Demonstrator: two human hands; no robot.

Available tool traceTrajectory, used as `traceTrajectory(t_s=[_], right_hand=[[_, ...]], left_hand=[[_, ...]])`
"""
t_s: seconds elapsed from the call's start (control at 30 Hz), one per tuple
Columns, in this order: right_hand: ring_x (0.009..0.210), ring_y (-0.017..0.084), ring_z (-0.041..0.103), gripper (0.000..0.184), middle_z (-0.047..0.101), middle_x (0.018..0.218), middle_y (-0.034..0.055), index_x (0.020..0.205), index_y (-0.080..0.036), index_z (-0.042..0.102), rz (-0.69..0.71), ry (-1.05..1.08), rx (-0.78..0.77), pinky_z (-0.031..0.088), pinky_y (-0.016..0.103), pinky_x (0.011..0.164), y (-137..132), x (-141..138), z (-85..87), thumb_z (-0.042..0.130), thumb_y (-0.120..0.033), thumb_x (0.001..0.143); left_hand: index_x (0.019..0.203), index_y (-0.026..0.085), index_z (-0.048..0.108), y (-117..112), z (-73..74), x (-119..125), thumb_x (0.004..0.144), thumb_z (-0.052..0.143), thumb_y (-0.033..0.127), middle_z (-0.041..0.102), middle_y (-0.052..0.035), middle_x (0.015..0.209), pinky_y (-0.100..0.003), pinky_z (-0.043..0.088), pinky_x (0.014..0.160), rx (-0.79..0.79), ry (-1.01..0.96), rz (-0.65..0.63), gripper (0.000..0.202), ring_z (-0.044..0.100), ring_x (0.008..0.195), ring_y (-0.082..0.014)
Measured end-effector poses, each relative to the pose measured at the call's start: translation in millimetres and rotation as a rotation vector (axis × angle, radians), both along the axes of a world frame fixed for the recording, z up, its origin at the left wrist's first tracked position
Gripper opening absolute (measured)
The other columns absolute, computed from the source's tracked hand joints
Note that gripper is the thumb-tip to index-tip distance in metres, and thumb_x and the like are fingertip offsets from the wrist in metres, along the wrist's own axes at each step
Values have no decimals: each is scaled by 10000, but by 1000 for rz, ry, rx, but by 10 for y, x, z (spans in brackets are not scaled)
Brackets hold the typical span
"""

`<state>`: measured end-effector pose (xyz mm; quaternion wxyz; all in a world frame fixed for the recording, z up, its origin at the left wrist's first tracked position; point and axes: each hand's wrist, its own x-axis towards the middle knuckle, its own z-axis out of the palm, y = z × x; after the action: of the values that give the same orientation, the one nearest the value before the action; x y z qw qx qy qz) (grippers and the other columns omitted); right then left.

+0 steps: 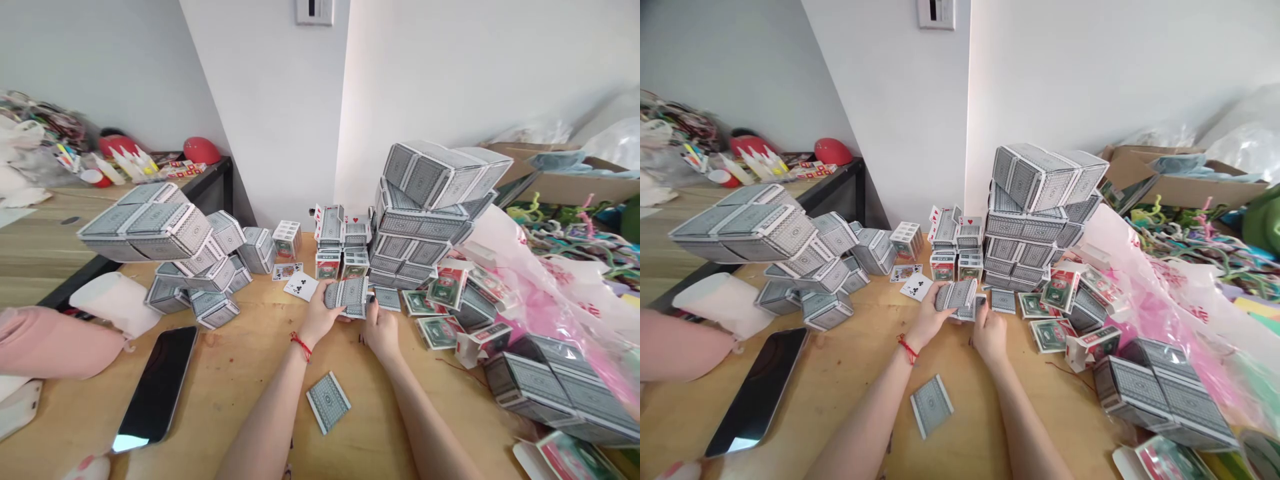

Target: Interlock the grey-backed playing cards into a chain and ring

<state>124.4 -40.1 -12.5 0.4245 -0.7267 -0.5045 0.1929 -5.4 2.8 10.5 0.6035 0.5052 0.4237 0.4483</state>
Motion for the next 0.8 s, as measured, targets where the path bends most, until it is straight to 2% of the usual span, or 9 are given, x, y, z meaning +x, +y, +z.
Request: traceTrajectory(t_s=[0.1, 0.23, 0.33, 0.4, 0.47, 0.57, 0.6, 0.67, 0.8], right_hand=[[370, 146, 492, 615, 467, 314, 37, 356, -201, 399, 42, 131, -20, 356, 238, 459, 4, 26, 13, 226, -519, 854], [441, 143, 499, 538, 538, 437, 22, 504, -170, 525, -84, 201, 70, 351, 232, 473, 38, 93, 10, 295, -528, 834], [463, 134, 468, 466, 518, 469, 2, 558, -173, 529, -104, 162, 110, 330, 230, 474, 53, 126, -19, 347, -513, 821], [467, 129, 447, 426, 492, 465, -7, 555, -175, 535, 47, 116, 61, 319, 231, 480, 46, 108, -17, 393, -487, 810], [500, 133, 455, 373, 523, 520, 4, 610, -178, 584, 332, 75, -29, 328, 235, 500, 25, 56, 26, 425, -456, 802], [786, 185, 510, 241, 607, 799, 29, 801, -233, 644, 767, -90, -115, 363, 288, 732, -29, -52, 161, 602, -441, 687], [885, 213, 480, 329, 592, 891, 26, 865, -268, 638, 863, -166, -155, 336, 324, 803, -51, -86, 214, 680, -451, 594], [975, 248, 412, 558, 524, 1019, 20, 970, -322, 589, 932, -298, -269, 295, 381, 849, -99, -143, 312, 758, -441, 451], [1037, 265, 337, 707, 397, 1125, 24, 1049, -329, 501, 1142, -409, -405, 264, 403, 864, -213, -259, 440, 782, -382, 403]], left_hand=[[973, 209, 471, 32, -10, 6, 597, 620, 92, 506, -34, 971, -271, 523, 548, 23, -4, 28, 420, 548, 844, -190], [935, 199, 522, 109, -50, -41, 597, 645, 119, 561, -29, 949, -253, 486, 667, 41, -45, 114, 368, 542, 889, -185], [936, 196, 530, 158, -65, -117, 659, 630, 208, 596, -40, 956, -262, 474, 679, -21, -214, 117, 295, 563, 868, -182], [948, 203, 521, 185, -57, -173, 690, 609, 247, 607, -46, 973, -281, 481, 658, -69, -381, 98, 276, 579, 849, -190], [937, 206, 519, 213, -42, -225, 700, 597, 250, 616, -44, 966, -299, 488, 656, -112, -530, 103, 254, 589, 850, -197], [914, 200, 525, 260, -31, -286, 688, 600, 228, 630, -40, 908, -314, 490, 681, -169, -663, 178, 239, 595, 853, -196], [914, 197, 527, 274, -34, -299, 684, 602, 223, 632, -40, 891, -315, 490, 685, -190, -688, 206, 244, 597, 844, -192], [916, 191, 532, 298, -50, -313, 677, 606, 220, 634, -40, 867, -310, 489, 675, -232, -718, 242, 253, 602, 817, -182], [907, 179, 541, 322, -93, -301, 672, 612, 220, 640, -35, 839, -304, 481, 665, -271, -744, 257, 249, 609, 799, -178]])
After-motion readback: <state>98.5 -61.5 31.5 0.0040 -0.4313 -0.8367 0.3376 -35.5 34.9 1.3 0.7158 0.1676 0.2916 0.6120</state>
